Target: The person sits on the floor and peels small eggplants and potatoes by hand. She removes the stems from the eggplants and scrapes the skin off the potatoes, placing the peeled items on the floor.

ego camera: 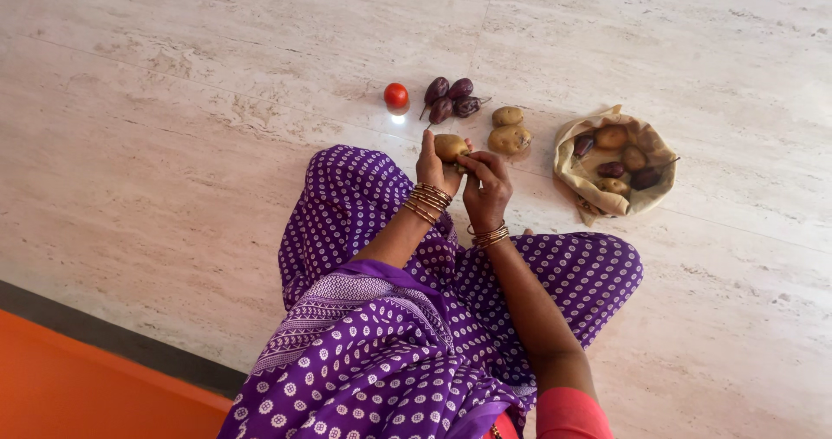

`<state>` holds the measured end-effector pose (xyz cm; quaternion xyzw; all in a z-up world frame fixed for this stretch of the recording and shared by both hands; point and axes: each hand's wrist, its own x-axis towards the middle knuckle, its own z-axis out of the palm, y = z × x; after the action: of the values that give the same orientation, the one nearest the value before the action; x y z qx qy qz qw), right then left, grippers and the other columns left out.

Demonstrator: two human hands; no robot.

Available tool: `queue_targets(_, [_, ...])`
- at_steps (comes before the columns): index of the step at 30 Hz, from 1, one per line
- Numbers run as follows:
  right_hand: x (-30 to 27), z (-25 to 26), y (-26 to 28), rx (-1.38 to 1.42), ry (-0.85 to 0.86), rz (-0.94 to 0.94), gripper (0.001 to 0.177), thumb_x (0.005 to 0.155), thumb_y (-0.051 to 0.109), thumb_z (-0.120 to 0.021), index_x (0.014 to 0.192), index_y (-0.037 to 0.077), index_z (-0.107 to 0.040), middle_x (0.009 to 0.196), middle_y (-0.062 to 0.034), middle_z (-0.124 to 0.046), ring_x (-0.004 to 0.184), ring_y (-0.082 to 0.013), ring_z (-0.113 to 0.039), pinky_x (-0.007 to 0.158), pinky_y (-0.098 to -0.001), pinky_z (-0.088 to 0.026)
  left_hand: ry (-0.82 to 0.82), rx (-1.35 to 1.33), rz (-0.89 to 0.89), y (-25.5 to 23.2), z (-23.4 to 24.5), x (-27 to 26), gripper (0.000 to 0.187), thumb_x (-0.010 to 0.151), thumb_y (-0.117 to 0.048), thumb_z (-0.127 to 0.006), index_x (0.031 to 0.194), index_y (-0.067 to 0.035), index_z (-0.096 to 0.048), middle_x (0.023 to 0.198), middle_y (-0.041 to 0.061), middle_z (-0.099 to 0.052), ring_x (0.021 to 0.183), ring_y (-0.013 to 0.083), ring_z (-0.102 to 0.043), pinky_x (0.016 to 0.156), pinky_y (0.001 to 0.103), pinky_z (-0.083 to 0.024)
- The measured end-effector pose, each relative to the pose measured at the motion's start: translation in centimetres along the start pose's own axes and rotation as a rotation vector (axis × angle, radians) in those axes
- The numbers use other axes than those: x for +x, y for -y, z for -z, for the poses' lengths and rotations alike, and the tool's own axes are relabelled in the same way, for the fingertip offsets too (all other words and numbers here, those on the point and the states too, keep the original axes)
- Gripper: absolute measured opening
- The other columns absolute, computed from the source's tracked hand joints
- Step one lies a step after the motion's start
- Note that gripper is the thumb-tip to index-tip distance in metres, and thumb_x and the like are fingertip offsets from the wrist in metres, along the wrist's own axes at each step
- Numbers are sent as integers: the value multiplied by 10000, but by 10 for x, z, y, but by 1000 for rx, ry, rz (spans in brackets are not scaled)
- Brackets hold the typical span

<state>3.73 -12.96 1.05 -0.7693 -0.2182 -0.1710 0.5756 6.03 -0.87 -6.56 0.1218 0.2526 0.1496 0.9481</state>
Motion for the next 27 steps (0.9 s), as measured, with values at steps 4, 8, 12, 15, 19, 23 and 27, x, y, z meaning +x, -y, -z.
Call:
queue_targets(4, [3,2,1,12,-52,-24,242,875,-118,-718,1024,56,-795,1051,-69,-726,947,-198,-726,804,-314,-603,-28,-10,-26,1,-1,-3,548,1036,-501,-532,1246,-14,-394,1080,191,-540,940,339,-620,846,480,-574])
queue_targets(8, [3,3,3,14,-33,1,254,856,-123,-702,1028,43,-788,1058,-77,-724,954,-203,-724,812,-316,-605,-64,12,-44,1,-6,-7,534,1027,-500,-522,1227,-19,-405,1078,190,-552,949,340,-626,841,478,-566])
queue_targets(12, [5,4,3,10,-67,1,238,870,-120,-708,1021,45,-789,1054,-73,-737,959,-200,-730,824,-325,-603,-13,24,-65,4,-6,-8,535,1035,-489,-529,1229,-1,-421,1073,200,-558,941,346,-628,846,490,-572])
queue_targets(15, [7,4,3,-31,-75,47,192,871,-97,-735,997,41,-779,1050,-73,-739,944,-196,-733,798,-310,-604,-1,23,-65,5,-5,-5,531,1032,-497,-536,1222,-8,-454,1081,199,-574,944,340,-639,865,482,-572])
queue_targets(19, [5,6,0,-56,-73,89,214,855,-109,-700,991,40,-770,1052,-77,-744,975,-210,-738,829,-321,-607,110,10,-31,6,-4,-2,549,1032,-525,-559,1192,-4,-491,1080,211,-585,950,344,-637,876,488,-569])
queue_targets(23, [15,8,-10,8,-78,-60,219,895,-87,-710,1063,43,-762,1084,-74,-761,958,-194,-754,803,-300,-616,-63,90,59,8,0,-7,496,1010,-497,-575,1229,-56,-515,1105,125,-623,1027,284,-623,899,480,-554])
queue_targets(27, [12,10,-8,-45,-70,29,218,894,-80,-700,1056,53,-756,1120,-72,-761,998,-216,-756,847,-319,-609,-3,78,47,13,3,-7,535,1017,-538,-527,1222,-44,-527,1095,126,-643,1043,276,-622,904,452,-565])
